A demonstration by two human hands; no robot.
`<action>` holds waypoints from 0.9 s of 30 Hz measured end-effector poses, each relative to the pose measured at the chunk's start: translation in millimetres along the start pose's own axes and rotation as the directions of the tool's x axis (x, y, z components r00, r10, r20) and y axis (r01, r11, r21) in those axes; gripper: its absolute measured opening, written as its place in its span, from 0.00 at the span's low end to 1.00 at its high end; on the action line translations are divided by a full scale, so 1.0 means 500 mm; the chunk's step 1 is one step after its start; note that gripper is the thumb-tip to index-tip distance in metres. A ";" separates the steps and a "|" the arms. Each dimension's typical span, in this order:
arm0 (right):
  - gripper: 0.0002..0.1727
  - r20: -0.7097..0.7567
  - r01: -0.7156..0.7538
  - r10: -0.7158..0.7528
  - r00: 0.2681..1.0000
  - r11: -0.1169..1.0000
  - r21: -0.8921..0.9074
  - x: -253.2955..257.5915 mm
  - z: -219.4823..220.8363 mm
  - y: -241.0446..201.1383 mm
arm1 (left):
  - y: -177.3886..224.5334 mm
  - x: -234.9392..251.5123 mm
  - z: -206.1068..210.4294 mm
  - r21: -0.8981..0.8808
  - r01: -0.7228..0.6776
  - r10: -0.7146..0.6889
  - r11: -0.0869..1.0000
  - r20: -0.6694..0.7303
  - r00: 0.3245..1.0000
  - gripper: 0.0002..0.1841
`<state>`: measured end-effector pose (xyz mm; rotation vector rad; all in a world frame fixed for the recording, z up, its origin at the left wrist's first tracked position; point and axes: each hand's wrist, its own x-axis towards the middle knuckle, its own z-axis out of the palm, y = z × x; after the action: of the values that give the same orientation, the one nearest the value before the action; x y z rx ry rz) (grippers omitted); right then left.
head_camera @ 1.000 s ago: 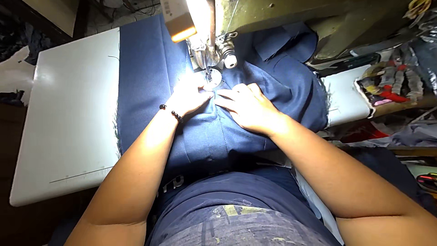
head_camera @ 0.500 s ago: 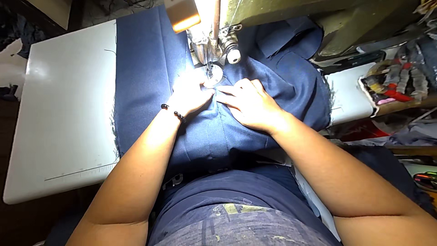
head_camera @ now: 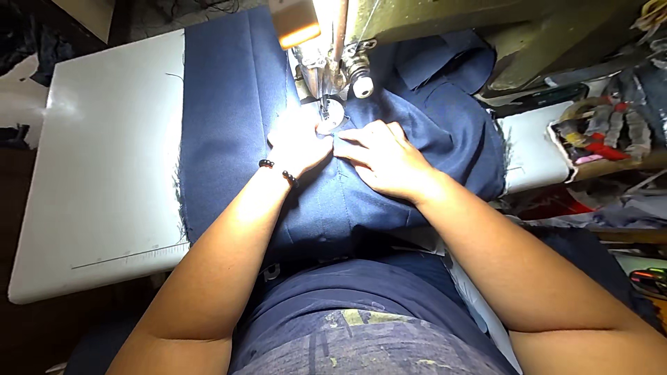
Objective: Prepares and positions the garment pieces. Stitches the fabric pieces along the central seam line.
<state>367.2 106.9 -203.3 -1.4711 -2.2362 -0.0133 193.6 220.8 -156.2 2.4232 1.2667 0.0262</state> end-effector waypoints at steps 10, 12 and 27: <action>0.22 -0.023 0.015 -0.014 1.000 1.000 0.021 -0.002 0.005 0.005 | -0.008 -0.040 0.050 0.247 -0.277 0.353 0.928 -0.356 0.865 0.11; 0.22 -0.033 0.036 -0.036 0.999 0.999 0.019 -0.002 0.004 0.006 | -0.012 -0.057 0.057 0.376 -0.341 0.472 0.862 -0.347 0.811 0.13; 0.26 0.046 0.078 -0.078 0.996 0.997 0.013 0.017 -0.009 0.025 | -0.043 -0.093 0.087 0.265 -0.377 0.439 0.888 -0.237 0.867 0.25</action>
<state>377.1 118.7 -199.1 -1.3911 -2.3263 0.0086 158.1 180.3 -196.1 2.9206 0.8677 0.4043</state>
